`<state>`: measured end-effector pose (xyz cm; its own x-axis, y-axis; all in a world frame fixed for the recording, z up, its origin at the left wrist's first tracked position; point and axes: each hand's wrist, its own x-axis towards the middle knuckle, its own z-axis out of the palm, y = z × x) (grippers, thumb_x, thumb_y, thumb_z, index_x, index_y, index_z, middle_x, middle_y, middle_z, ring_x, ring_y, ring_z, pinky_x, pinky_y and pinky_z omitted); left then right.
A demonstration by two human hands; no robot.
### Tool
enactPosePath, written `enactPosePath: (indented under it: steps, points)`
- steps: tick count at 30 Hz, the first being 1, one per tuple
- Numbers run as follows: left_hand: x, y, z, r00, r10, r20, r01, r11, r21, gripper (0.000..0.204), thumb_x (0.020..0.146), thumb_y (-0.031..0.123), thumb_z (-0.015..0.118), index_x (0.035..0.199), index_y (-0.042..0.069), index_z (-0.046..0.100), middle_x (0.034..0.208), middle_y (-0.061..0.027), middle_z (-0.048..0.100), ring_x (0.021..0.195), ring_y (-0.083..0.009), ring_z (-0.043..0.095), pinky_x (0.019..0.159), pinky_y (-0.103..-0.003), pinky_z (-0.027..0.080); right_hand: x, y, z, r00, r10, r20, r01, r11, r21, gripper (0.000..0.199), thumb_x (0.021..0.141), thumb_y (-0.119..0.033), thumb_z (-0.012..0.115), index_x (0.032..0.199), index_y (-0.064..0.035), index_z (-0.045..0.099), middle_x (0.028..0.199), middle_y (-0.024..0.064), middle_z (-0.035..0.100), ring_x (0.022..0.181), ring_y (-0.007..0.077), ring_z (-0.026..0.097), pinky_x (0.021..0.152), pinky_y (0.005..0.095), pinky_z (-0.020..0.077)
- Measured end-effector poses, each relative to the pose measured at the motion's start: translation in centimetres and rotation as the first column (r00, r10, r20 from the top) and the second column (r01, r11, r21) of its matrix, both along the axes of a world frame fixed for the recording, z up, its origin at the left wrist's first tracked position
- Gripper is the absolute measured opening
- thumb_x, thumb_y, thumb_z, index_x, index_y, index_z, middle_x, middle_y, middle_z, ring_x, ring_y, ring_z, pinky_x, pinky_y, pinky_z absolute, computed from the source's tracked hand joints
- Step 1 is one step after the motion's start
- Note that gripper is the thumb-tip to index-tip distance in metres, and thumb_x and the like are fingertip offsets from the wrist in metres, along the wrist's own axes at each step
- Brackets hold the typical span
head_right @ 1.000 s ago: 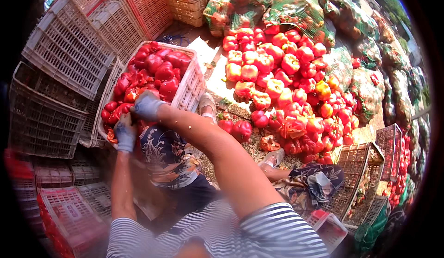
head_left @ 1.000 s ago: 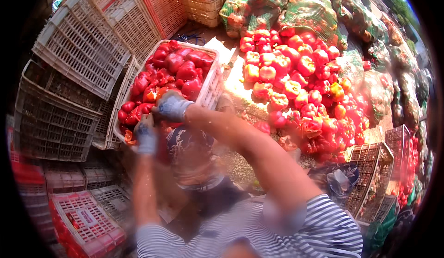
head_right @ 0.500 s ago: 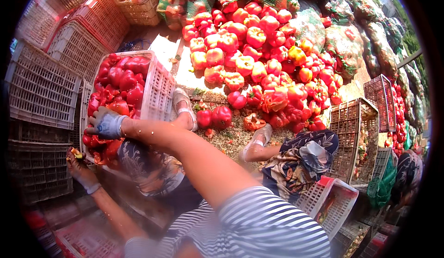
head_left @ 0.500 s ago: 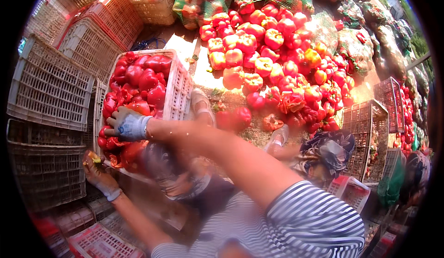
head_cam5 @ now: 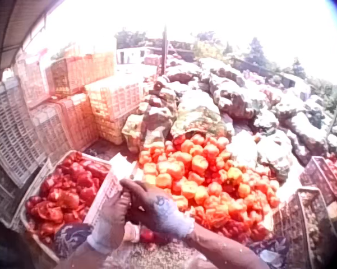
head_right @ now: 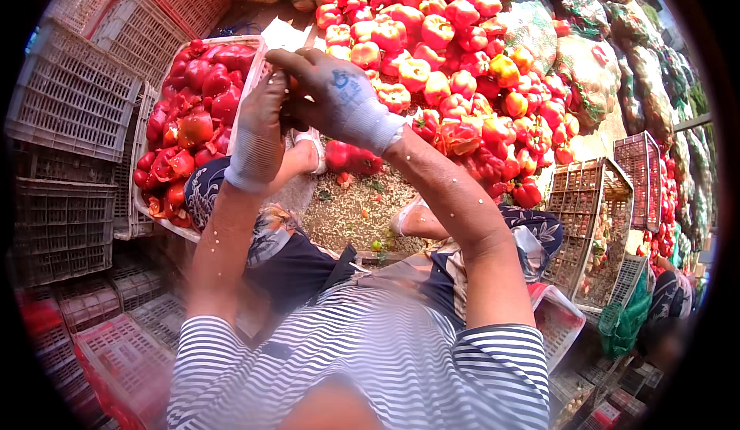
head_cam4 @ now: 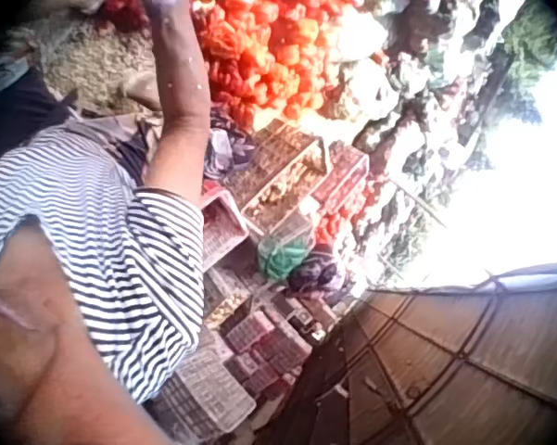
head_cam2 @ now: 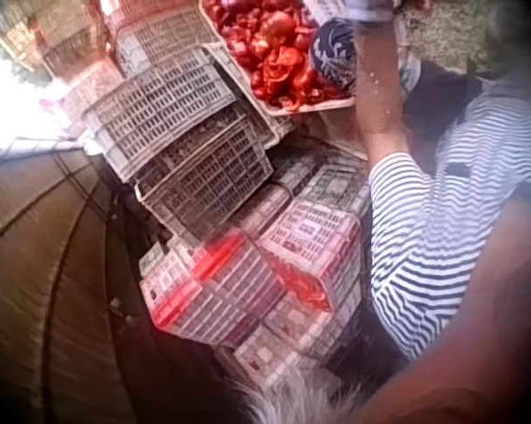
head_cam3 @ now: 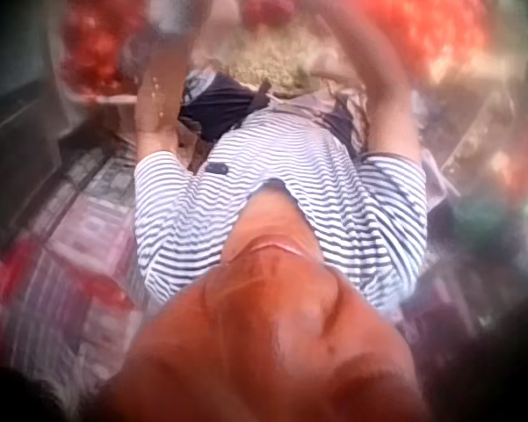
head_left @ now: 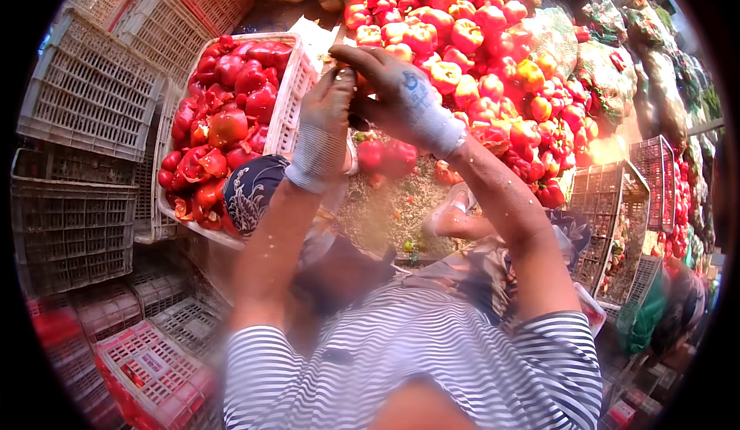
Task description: The person picks up bell peppers from a pile on the ground and places them into plastic crates.
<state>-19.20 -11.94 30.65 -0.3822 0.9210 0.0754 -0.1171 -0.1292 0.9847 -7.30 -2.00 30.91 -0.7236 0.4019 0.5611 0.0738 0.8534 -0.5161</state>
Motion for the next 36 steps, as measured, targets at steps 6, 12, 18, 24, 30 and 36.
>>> enactPosePath:
  steps: [6,12,18,24,30,36]
  points:
    - [12.6,6.0,-3.1,0.730,-0.641,0.236,0.680,0.715,-0.163,0.073,0.099,0.038,0.061,0.159,0.019,0.023,0.118,-0.0090,0.064,0.083,-0.0102,0.066,0.064,-0.023,0.051,20.7,-1.0,-3.8,0.845,-0.534,-0.007,0.356,0.572,-0.739,0.032,0.097,-0.004,0.058,0.129,-0.0044,0.059,0.118,0.0068,0.065,0.101,0.0130,0.063,0.085,0.0277,0.0520]
    - [11.5,9.0,-16.3,0.438,-0.609,-0.661,0.357,0.793,-0.494,0.070,0.086,0.030,0.071,0.149,0.021,0.043,0.133,-0.0149,0.060,0.101,-0.0305,0.068,0.082,-0.039,0.054,49.6,-12.0,-6.6,0.149,-0.976,0.161,0.902,0.067,-0.426,0.032,0.102,-0.012,0.052,0.131,0.0012,0.056,0.121,0.0096,0.062,0.106,0.0165,0.060,0.092,0.0284,0.0492]
    - [6.3,10.3,-27.8,-0.262,-0.740,-0.619,0.077,0.623,-0.778,0.073,0.076,0.028,0.075,0.143,0.024,0.048,0.128,-0.0137,0.058,0.112,-0.0331,0.063,0.090,-0.045,0.052,63.8,-24.4,-9.4,-0.429,-0.696,0.576,0.882,-0.187,0.432,0.047,0.096,-0.018,0.057,0.140,-0.0031,0.050,0.140,0.0217,0.052,0.127,0.0390,0.052,0.103,0.0424,0.0438]
    - [6.0,12.8,-31.3,-0.131,-0.829,-0.544,0.142,0.527,-0.838,0.084,0.065,0.033,0.082,0.141,0.014,0.050,0.123,-0.0177,0.062,0.112,-0.0355,0.063,0.094,-0.045,0.051,50.4,-13.7,-3.3,-0.090,-0.921,0.380,0.992,-0.048,0.117,0.053,0.094,-0.012,0.060,0.144,-0.0025,0.045,0.145,0.0208,0.046,0.131,0.0380,0.048,0.108,0.0443,0.0399]
    - [5.1,12.9,-30.4,0.667,-0.738,-0.106,0.445,0.508,-0.737,0.075,0.071,0.035,0.085,0.134,0.007,0.056,0.119,-0.0098,0.068,0.108,-0.0211,0.066,0.094,-0.034,0.053,31.8,-4.6,-6.0,0.544,-0.715,0.439,0.812,0.580,-0.063,0.058,0.084,-0.016,0.072,0.137,-0.0023,0.051,0.134,0.0214,0.056,0.125,0.0400,0.053,0.104,0.0457,0.0424]
    - [11.2,9.2,-21.1,0.691,-0.454,0.562,0.661,0.712,-0.239,0.065,0.087,0.022,0.073,0.143,0.004,0.046,0.131,-0.0067,0.061,0.119,-0.0171,0.061,0.101,-0.033,0.050,22.2,-1.1,-19.7,0.785,-0.567,0.249,0.518,0.381,-0.766,0.100,0.082,-0.050,0.077,0.152,0.0006,0.026,0.149,0.0242,0.039,0.141,0.0337,0.036,0.115,0.0437,0.0320]
